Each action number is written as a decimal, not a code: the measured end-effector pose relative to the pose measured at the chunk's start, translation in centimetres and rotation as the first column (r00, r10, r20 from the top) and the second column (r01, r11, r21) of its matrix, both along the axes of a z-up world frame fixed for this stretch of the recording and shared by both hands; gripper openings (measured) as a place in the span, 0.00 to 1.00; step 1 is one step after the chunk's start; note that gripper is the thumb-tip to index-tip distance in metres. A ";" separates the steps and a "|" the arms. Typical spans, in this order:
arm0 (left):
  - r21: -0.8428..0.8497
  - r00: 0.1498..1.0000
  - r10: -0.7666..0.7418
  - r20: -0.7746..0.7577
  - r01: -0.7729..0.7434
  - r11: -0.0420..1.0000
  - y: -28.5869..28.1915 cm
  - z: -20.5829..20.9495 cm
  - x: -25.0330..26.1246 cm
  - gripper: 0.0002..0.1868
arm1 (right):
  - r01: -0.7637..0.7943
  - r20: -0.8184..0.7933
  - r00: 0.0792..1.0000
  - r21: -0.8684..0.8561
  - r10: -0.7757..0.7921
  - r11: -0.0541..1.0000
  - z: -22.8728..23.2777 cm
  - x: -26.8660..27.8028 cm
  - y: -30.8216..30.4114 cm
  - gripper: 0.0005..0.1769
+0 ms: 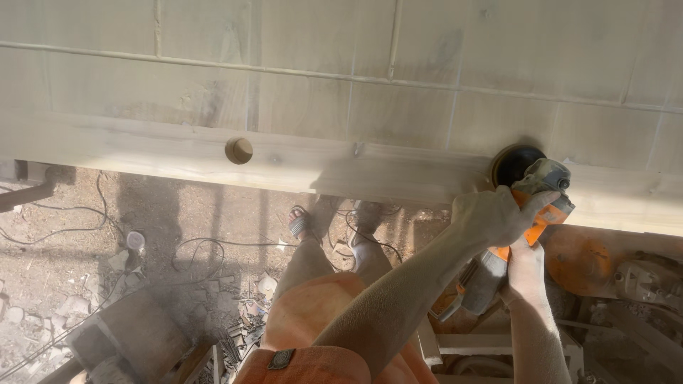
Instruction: The person uses an orbital sander to smooth the surface of a large wooden panel. They move the sander across the panel in overlapping passes while occasionally wiping away dust with their hand.
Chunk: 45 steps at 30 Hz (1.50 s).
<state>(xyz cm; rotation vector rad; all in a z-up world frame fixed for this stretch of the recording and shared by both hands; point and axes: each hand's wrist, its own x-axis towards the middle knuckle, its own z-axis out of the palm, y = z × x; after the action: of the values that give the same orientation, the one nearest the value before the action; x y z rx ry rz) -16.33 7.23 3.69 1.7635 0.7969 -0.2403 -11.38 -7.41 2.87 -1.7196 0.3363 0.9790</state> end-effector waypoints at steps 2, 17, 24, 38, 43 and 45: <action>-0.023 0.998 0.051 -0.030 -0.052 0.998 2.0 0.1 -1.3 0.48 | -0.070 -0.018 0.997 -0.001 0.070 0.998 -0.7 -0.4 2.3 0.28; -0.004 0.852 0.512 -0.109 -0.515 0.857 28.0 0.7 -30.9 0.55 | -0.642 0.324 0.765 0.331 0.556 0.691 -1.8 -23.9 35.9 0.39; 0.038 0.793 0.587 -0.163 -0.590 0.807 41.8 0.8 -51.0 0.53 | -0.820 0.401 0.573 0.274 0.715 0.503 -0.4 -43.8 50.2 0.43; 0.120 0.912 0.396 -0.107 -0.383 0.916 41.0 -0.2 -44.8 0.61 | -0.749 0.306 0.650 0.107 0.695 0.653 1.9 -37.6 48.4 0.53; 0.159 0.955 0.293 -0.054 -0.281 0.946 34.8 1.6 -33.8 0.48 | -0.679 0.464 0.601 -0.133 0.651 0.722 2.9 -27.0 41.6 0.46; 0.140 0.972 0.234 -0.035 -0.227 0.964 32.6 1.6 -30.8 0.46 | -0.638 0.388 0.616 -0.266 0.686 0.723 3.5 -24.4 38.3 0.45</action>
<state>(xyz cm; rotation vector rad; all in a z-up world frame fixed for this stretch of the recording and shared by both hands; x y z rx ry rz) -47.11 39.84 5.25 1.7772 1.0691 -0.0774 -35.81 30.93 6.40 -2.1613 -0.6439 1.0189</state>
